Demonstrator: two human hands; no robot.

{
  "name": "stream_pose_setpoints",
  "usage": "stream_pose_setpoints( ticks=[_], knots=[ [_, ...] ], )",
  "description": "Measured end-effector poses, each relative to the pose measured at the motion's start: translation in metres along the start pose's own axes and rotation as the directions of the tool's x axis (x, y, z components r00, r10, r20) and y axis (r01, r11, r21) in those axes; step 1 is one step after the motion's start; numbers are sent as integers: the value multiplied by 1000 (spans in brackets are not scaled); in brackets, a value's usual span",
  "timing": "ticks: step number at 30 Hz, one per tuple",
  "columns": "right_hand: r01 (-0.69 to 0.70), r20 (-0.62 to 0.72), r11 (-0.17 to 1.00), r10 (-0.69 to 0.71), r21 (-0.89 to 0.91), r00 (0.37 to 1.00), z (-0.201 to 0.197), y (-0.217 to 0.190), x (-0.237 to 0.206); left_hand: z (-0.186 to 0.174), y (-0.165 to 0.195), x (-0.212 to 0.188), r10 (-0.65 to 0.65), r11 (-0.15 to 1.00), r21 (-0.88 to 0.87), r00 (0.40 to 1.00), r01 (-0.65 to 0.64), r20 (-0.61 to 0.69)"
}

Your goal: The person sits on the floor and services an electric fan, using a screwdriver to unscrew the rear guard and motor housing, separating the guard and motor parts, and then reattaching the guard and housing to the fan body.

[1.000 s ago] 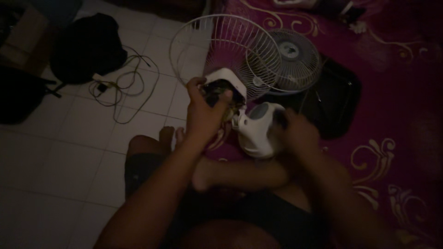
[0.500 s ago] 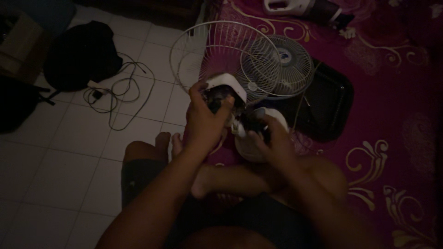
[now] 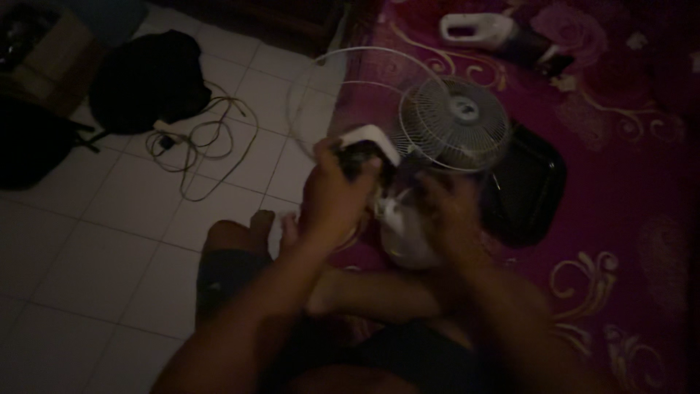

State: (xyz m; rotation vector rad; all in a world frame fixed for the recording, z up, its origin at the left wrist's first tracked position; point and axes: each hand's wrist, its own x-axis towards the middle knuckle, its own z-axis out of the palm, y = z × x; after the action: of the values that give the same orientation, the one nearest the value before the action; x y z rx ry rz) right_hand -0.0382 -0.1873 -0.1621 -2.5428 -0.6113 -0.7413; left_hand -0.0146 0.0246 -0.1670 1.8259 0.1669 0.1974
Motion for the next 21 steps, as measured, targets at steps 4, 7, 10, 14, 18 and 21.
stream_pose_setpoints(
  ticks=[4,7,10,14,18,21],
  knots=[
    [169,-110,944,-207,-285,972,-36,24,41,26,17,-2,48,998,28,998,-49,36],
    [-28,121,993,42,-113,992,-58,35,68,36,32,-4,91,995,35,991,-95,98],
    [-182,184,965,216,-187,959,-78,41,83,48,49,-1,144,987,54,984,-150,100],
    [514,136,726,-513,-457,847,-90,48,97,66,65,5,209,977,27,974,-212,90],
    [497,231,700,-445,-513,865,-109,65,130,79,77,-3,205,965,132,965,-227,162],
    [610,485,711,-419,-350,767,-115,71,151,83,84,-5,255,961,79,959,-265,124]
  ],
)
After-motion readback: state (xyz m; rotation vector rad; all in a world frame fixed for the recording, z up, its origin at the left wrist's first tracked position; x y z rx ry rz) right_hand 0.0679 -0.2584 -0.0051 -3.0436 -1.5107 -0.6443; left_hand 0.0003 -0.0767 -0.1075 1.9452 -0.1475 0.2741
